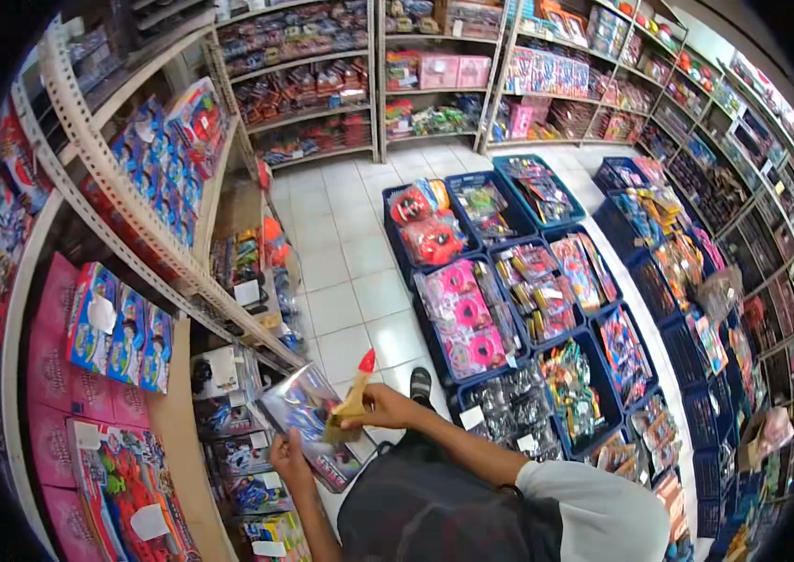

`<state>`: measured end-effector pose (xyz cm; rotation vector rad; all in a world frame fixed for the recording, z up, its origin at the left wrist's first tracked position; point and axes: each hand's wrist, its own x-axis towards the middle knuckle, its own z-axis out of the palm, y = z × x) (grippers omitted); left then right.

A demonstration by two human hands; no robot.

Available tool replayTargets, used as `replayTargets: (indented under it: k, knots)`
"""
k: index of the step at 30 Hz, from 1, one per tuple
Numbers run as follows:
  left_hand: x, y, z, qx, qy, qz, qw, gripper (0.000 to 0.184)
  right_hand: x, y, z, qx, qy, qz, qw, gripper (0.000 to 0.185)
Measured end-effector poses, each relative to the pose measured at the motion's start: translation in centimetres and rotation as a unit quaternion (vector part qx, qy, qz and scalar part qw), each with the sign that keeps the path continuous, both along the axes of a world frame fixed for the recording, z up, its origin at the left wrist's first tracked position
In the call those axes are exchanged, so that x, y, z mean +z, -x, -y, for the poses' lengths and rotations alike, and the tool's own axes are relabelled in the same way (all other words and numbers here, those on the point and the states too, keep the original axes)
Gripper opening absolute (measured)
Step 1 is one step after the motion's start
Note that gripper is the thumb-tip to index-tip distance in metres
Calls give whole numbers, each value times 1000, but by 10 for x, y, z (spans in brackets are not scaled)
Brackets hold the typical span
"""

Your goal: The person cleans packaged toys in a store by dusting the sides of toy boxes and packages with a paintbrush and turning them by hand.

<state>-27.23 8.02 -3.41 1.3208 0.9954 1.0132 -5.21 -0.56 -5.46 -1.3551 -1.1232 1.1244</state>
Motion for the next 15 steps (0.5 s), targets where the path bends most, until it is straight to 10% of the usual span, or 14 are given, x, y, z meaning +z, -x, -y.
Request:
replayTargets:
  k: [15]
  knots:
    - [-32,4,-26,24,24,33,999,36,63,4,-7,-70,28,-8,997,49]
